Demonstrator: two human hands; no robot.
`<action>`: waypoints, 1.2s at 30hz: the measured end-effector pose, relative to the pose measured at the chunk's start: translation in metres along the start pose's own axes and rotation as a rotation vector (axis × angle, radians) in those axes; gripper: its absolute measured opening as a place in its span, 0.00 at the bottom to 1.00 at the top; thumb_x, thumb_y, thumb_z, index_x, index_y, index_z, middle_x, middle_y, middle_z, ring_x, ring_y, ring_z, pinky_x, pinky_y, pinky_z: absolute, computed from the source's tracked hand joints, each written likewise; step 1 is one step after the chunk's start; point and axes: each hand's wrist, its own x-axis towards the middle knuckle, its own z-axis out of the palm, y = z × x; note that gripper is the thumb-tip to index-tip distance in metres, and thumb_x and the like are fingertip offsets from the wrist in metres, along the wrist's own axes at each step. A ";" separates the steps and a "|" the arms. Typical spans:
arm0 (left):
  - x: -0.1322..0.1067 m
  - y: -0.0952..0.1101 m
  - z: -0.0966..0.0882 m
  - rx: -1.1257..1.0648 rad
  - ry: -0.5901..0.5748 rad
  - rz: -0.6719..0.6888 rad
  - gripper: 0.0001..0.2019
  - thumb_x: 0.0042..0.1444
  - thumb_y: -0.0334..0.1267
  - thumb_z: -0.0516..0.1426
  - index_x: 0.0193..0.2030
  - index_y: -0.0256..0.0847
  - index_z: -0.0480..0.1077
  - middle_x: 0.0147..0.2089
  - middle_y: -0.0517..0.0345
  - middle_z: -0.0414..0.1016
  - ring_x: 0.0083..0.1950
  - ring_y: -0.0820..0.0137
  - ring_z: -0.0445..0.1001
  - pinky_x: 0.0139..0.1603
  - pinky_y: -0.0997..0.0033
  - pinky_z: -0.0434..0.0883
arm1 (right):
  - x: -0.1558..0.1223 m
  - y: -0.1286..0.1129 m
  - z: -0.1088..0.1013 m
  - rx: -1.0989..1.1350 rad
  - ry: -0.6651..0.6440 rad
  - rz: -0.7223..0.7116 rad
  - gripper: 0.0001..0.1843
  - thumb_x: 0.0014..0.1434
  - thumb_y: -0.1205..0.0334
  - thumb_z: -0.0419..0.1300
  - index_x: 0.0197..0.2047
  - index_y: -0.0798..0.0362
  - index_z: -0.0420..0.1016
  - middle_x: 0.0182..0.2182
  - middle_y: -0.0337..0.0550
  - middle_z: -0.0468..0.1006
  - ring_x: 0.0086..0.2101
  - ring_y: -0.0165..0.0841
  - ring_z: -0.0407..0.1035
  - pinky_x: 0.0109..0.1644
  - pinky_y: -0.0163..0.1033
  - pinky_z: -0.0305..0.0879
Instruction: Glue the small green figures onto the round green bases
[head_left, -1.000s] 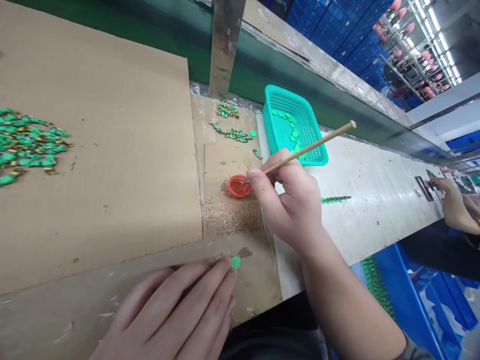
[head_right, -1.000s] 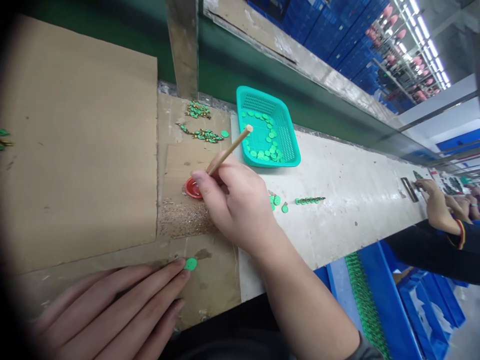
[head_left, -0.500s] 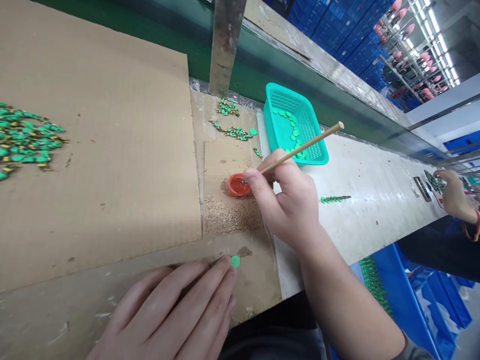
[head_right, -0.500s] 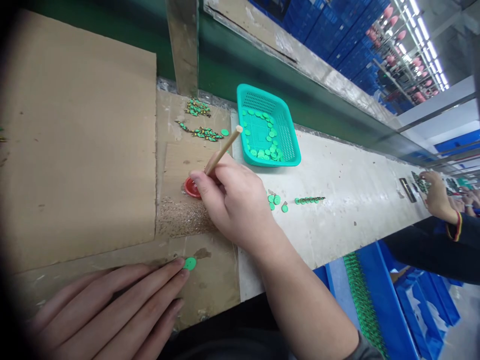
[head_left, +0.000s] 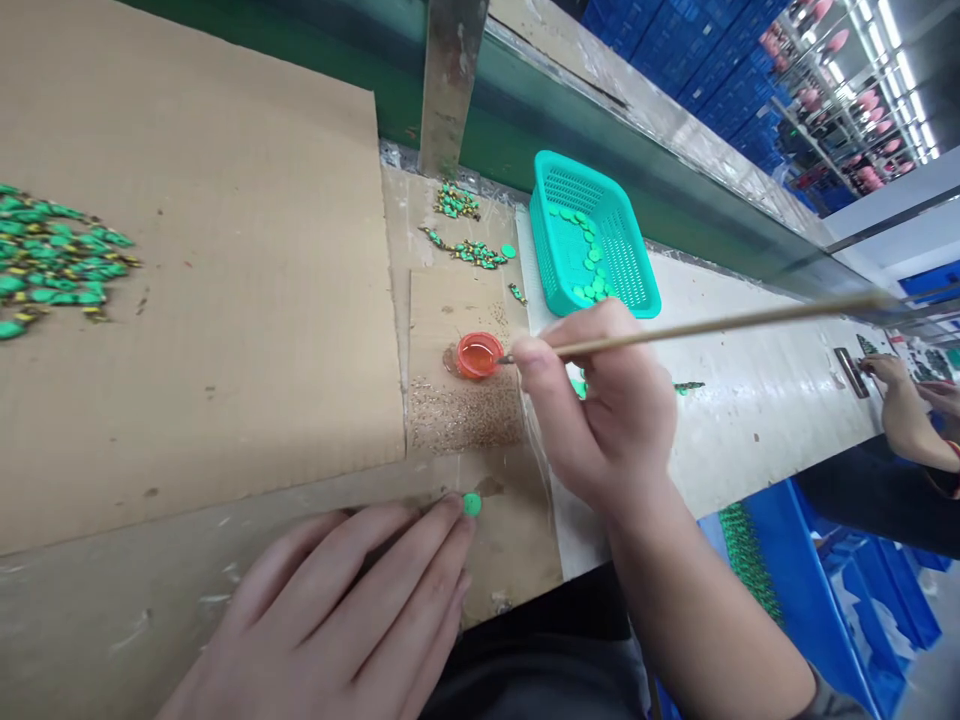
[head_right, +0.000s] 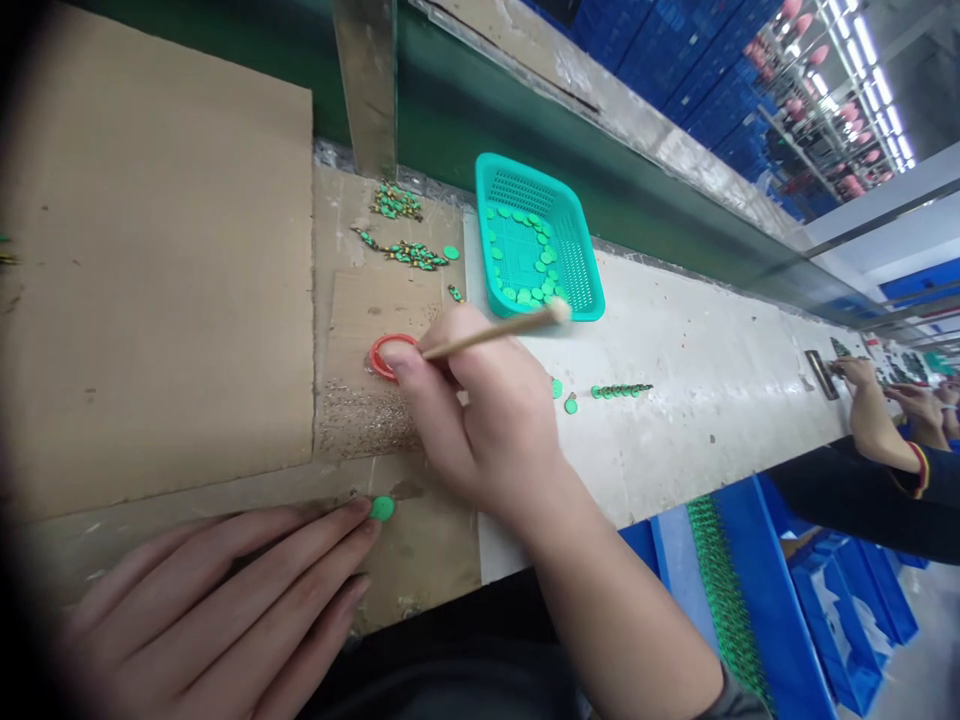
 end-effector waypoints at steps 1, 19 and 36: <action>0.000 0.001 -0.001 0.000 -0.005 -0.012 0.18 0.79 0.38 0.61 0.70 0.50 0.84 0.74 0.56 0.86 0.70 0.53 0.85 0.80 0.43 0.77 | -0.008 -0.006 -0.004 0.046 0.002 0.012 0.12 0.86 0.61 0.63 0.45 0.43 0.73 0.34 0.36 0.78 0.34 0.33 0.76 0.39 0.43 0.75; -0.003 0.003 -0.009 0.007 -0.122 -0.051 0.22 0.84 0.43 0.56 0.79 0.54 0.78 0.80 0.63 0.81 0.74 0.49 0.82 0.76 0.36 0.77 | -0.089 -0.041 -0.004 0.230 -0.108 0.117 0.07 0.83 0.69 0.61 0.53 0.45 0.73 0.33 0.35 0.82 0.30 0.32 0.79 0.37 0.40 0.84; -0.007 0.004 -0.009 0.012 -0.155 -0.029 0.22 0.84 0.43 0.56 0.77 0.54 0.79 0.82 0.60 0.79 0.76 0.46 0.80 0.78 0.33 0.73 | -0.088 -0.039 -0.004 0.239 -0.141 0.099 0.07 0.82 0.70 0.64 0.49 0.48 0.74 0.34 0.38 0.82 0.32 0.33 0.79 0.38 0.41 0.83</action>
